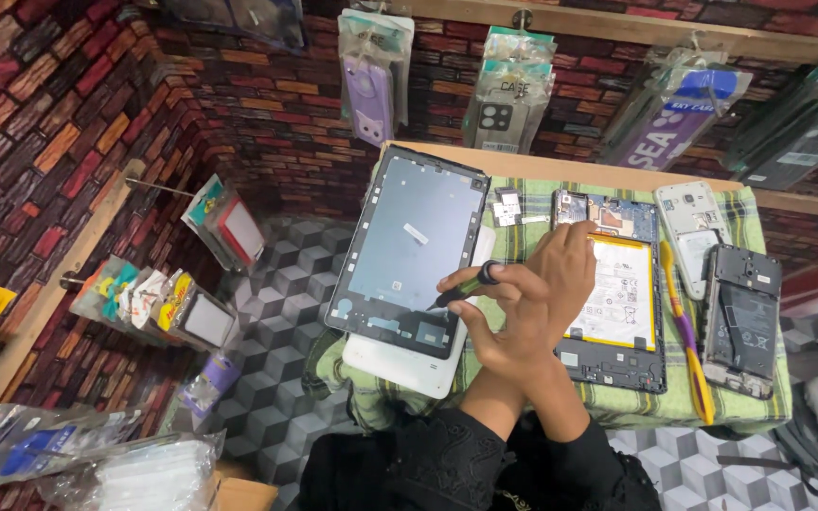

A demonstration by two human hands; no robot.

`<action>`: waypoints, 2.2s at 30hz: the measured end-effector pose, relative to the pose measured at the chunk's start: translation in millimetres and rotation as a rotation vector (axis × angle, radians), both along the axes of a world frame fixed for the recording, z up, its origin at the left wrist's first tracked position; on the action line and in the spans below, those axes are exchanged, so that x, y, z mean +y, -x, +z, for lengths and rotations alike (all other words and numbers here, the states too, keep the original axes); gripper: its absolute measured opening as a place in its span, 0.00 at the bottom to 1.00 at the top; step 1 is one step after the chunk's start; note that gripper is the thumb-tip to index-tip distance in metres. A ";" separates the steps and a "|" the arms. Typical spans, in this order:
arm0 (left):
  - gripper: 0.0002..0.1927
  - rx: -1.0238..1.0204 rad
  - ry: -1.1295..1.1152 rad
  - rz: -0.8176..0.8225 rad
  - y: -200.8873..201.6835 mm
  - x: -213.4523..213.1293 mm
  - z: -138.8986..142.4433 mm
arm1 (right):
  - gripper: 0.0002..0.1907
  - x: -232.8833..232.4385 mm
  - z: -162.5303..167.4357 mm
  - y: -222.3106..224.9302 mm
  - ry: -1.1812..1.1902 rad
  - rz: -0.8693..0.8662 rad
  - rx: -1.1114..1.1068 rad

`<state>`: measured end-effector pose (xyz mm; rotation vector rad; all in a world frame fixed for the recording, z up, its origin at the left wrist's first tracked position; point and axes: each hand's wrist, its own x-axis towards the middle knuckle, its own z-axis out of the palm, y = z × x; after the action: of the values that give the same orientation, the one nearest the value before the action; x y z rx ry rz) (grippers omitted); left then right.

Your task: The person uses a screwdriver to remove screws from a disassembled tablet on a workbench. They carefully unscrew multiple fasteners around the internal frame and battery area while handling the device with both hands.

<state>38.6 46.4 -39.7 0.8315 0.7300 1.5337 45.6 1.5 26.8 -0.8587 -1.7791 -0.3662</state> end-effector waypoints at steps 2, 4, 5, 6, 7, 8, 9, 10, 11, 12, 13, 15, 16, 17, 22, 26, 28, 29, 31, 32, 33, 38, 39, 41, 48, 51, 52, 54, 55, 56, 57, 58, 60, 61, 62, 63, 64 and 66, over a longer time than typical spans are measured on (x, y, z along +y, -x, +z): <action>0.10 -0.028 0.002 0.001 0.2 0.0 1.8 | 0.37 -1.4 0.3 1.9 0.016 0.016 0.036; 0.10 -0.056 0.001 0.002 0.9 1.2 4.2 | 0.37 -1.1 1.9 2.9 -0.009 0.006 0.032; 0.10 -0.069 -0.001 0.002 1.2 0.7 5.4 | 0.36 -0.9 2.9 2.5 0.002 0.014 0.036; 0.10 -0.082 -0.001 0.002 0.3 0.9 7.3 | 0.36 -0.5 3.4 2.0 0.012 0.022 0.040; 0.11 -0.096 0.001 0.001 0.4 0.7 9.2 | 0.36 -0.1 3.5 1.7 0.022 0.031 0.043; 0.11 -0.112 0.001 -0.001 0.7 0.0 11.0 | 0.37 0.3 2.8 1.8 -0.006 0.021 0.035; 0.11 -0.135 0.002 -0.002 1.4 -0.6 12.8 | 0.39 0.9 1.5 2.0 -0.035 0.012 0.026; 0.11 -0.188 0.009 -0.005 1.7 -1.8 14.6 | 0.40 1.2 -0.3 1.6 -0.065 0.001 0.016; 0.11 -0.240 0.017 -0.006 1.9 -1.3 17.0 | 0.38 2.0 -3.1 2.3 0.054 0.233 0.239; 0.12 -0.347 0.020 -0.008 1.0 -2.1 19.1 | 0.37 3.4 -6.4 2.9 0.173 0.464 0.461; 0.12 -0.263 -0.065 -0.010 -1.3 -0.1 22.2 | 0.36 5.6 -9.1 0.5 0.294 0.695 0.681; 0.13 0.675 -0.454 0.196 -2.3 12.5 29.1 | 0.39 10.1 -10.6 -22.1 0.189 0.529 0.671; 0.12 0.728 -0.448 0.254 -4.0 16.0 31.4 | 0.41 14.4 -10.8 -36.7 0.136 0.393 0.674; 0.11 0.779 -0.440 0.312 -6.5 20.1 33.9 | 0.43 22.7 -10.2 -52.7 0.112 0.343 0.765; 0.18 0.652 -0.213 0.197 -7.7 28.3 38.0 | 0.45 57.2 -21.1 -112.3 0.112 0.534 1.238; 0.21 0.558 -0.199 0.154 -3.1 28.4 39.0 | 0.46 67.9 -36.1 -118.8 0.126 0.451 1.201; 0.20 0.521 -0.176 0.123 -0.5 27.9 38.4 | 0.46 68.9 -39.1 -118.4 0.142 0.428 1.230; 0.19 0.498 -0.176 0.120 0.5 28.2 38.2 | 0.45 68.9 -39.4 -118.3 0.149 0.418 1.242; 0.16 0.487 -0.186 0.126 1.9 29.3 37.6 | 0.45 68.0 -39.8 -116.4 0.154 0.430 1.203; 0.14 0.499 -0.195 0.134 2.1 29.8 37.4 | 0.45 67.0 -39.6 -115.6 0.156 0.435 1.183; 0.12 0.511 -0.205 0.142 2.0 29.9 37.0 | 0.45 66.2 -39.2 -114.9 0.166 0.444 1.195; 0.10 0.434 -0.215 0.168 3.4 30.3 36.9 | 0.45 64.0 -35.8 -111.0 0.187 0.471 1.212; 0.09 0.420 -0.223 0.173 3.3 29.8 37.0 | 0.45 63.6 -35.2 -110.5 0.187 0.472 1.211; 0.09 0.420 -0.228 0.182 3.5 29.4 37.7 | 0.46 63.0 -34.3 -109.4 0.184 0.473 1.208; 0.10 0.480 -0.243 0.159 4.7 28.7 39.7 | 0.45 62.7 -34.4 -108.5 0.175 0.434 1.200; 0.10 0.466 -0.228 0.147 3.9 28.6 39.6 | 0.45 63.2 -34.8 -108.6 0.166 0.428 1.204; 0.10 0.469 -0.227 0.151 3.9 28.9 39.3 | 0.45 63.2 -34.9 -108.4 0.167 0.426 1.204; 0.10 0.473 -0.223 0.160 4.2 29.3 38.2 | 0.46 63.1 -34.9 -108.3 0.166 0.422 1.200; 0.09 0.461 -0.228 0.163 3.9 29.7 37.7 | 0.46 62.9 -34.7 -108.4 0.165 0.421 1.198; 0.09 0.449 -0.234 0.166 3.8 30.4 37.1 | 0.46 62.6 -34.5 -108.5 0.164 0.420 1.195; 0.09 0.436 -0.240 0.169 3.8 31.2 36.5 | 0.46 62.3 -34.3 -108.5 0.166 0.408 1.204; 0.09 0.438 -0.235 0.169 3.8 31.7 35.8 | 0.46 61.8 -34.0 -108.6 0.167 0.397 1.214; 0.09 0.441 -0.222 0.169 3.5 32.5 34.1 | 0.46 60.7 -33.3 -108.8 0.171 0.402 1.220; 0.09 0.430 -0.211 0.158 3.5 33.0 33.3 | 0.46 60.1 -33.1 -108.5 0.172 0.419 1.217; 0.09 0.419 -0.200 0.147 3.5 33.6 32.6 | 0.46 59.8 -32.8 -108.1 0.173 0.437 1.213; 0.09 0.408 -0.189 0.135 3.3 34.1 32.0 | 0.46 59.7 -32.4 -107.7 0.175 0.445 1.208; 0.09 0.384 -0.199 0.131 3.3 34.6 31.4 | 0.46 59.3 -32.1 -107.4 0.177 0.453 1.204; 0.09 0.334 -0.218 0.124 3.7 35.7 30.1 | 0.46 58.8 -31.5 -106.8 0.183 0.458 1.198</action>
<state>34.9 82.1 -9.6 1.2456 0.8787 1.6230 152.4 60.3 -4.6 -0.5476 -0.8151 0.5418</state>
